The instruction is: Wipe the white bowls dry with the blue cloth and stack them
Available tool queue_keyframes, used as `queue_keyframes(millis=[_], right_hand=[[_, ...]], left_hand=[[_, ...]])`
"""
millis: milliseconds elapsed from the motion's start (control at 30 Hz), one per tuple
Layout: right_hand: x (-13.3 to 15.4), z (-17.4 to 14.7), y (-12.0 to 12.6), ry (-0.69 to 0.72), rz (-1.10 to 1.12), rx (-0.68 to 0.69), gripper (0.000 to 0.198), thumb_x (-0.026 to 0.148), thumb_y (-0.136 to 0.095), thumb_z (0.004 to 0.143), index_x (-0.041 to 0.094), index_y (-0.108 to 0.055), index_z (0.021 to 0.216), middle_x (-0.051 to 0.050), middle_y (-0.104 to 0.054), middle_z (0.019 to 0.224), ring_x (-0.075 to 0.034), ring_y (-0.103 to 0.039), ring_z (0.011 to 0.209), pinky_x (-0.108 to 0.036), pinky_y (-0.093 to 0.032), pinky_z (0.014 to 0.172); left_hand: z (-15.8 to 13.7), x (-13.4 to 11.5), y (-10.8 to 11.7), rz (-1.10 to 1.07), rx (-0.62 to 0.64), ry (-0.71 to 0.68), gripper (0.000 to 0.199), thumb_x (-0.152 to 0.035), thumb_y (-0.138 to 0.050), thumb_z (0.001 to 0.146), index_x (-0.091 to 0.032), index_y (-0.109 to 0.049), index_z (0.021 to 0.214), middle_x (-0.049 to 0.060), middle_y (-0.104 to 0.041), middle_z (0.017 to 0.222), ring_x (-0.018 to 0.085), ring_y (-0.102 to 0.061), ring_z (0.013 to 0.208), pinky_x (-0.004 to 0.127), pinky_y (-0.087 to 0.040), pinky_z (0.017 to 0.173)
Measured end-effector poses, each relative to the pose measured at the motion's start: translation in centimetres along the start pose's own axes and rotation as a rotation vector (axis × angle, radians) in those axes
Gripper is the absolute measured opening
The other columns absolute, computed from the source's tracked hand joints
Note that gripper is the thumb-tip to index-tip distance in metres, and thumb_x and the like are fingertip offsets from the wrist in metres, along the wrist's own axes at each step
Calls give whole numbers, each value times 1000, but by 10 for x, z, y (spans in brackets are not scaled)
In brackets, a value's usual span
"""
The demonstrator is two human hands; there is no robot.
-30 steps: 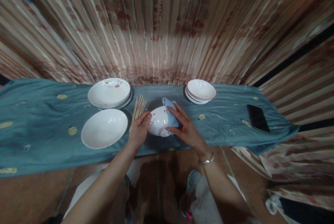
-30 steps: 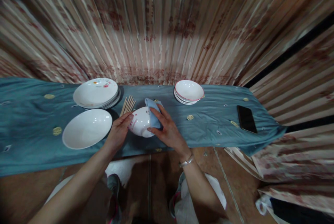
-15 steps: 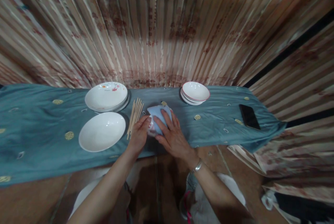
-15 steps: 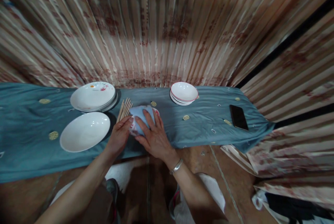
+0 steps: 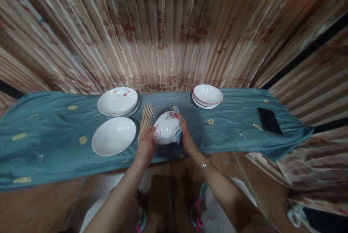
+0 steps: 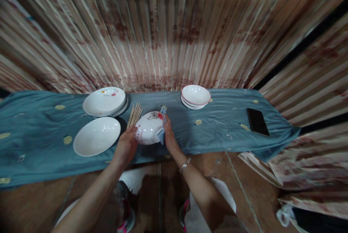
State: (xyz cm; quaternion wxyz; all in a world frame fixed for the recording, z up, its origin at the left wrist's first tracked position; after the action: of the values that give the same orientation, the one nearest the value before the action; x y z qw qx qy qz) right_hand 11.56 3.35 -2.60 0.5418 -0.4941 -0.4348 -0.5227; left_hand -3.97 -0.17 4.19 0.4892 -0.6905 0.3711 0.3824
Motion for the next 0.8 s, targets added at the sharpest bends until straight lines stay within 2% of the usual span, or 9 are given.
queue_keyframes(millis=[100, 233, 367, 567, 667, 800], right_hand=[[-7, 2, -5, -59, 71, -25, 68, 61, -23, 96, 19, -33, 149, -10, -45, 151, -19, -48, 135, -45, -38, 114], [8, 1, -3, -19, -14, -11, 64, 60, -29, 96, 21, -39, 146, -9, -46, 150, -19, -45, 137, -45, -32, 117], [35, 0, 8, 78, -124, -32, 58, 58, -33, 96, 24, -46, 141, -7, -46, 150, -19, -40, 140, -43, -26, 121], [57, 1, 20, 166, -256, -73, 51, 53, -38, 96, 27, -51, 137, -5, -47, 149, -21, -36, 142, -45, -22, 122], [61, -1, 19, 203, -330, -46, 48, 48, -40, 97, 29, -48, 140, -4, -45, 150, -20, -34, 144, -45, -23, 122], [67, -5, 11, 283, -447, 42, 49, 42, -41, 98, 28, -42, 145, -5, -37, 155, -22, -30, 146, -47, -23, 122]], left_hand=[[-4, -1, 0, -29, 19, -39, 29, -42, -75, 63, -18, -65, 76, 3, -70, 73, 22, -67, 82, 33, -50, 79], [-6, 6, 1, -97, 22, -88, 37, -47, -71, 71, -14, -68, 87, 8, -73, 89, 26, -66, 101, 38, -48, 92], [-4, 26, -7, -150, 53, 1, 42, -52, -69, 74, -16, -71, 95, 11, -74, 100, 28, -63, 112, 41, -48, 97], [2, 50, -13, -159, 83, 75, 47, -56, -70, 73, -16, -71, 96, 13, -74, 102, 30, -62, 114, 42, -49, 97], [4, 44, -5, -105, 49, 78, 48, -57, -72, 71, -15, -71, 95, 13, -74, 104, 29, -63, 111, 40, -49, 96], [0, 18, 4, -54, 25, 41, 47, -46, -77, 69, -16, -71, 104, 10, -73, 107, 27, -65, 105, 35, -50, 89]])
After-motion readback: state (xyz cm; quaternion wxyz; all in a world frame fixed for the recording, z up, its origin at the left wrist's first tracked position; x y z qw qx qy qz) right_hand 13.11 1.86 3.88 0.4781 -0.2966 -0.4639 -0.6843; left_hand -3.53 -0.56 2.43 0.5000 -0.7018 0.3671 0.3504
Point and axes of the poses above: each hand's wrist, its own z-axis towards the middle knuckle, its own y-axis out of the back of the hand, x = y × z, the point moved 4 cm from there along z, towards the middle knuckle
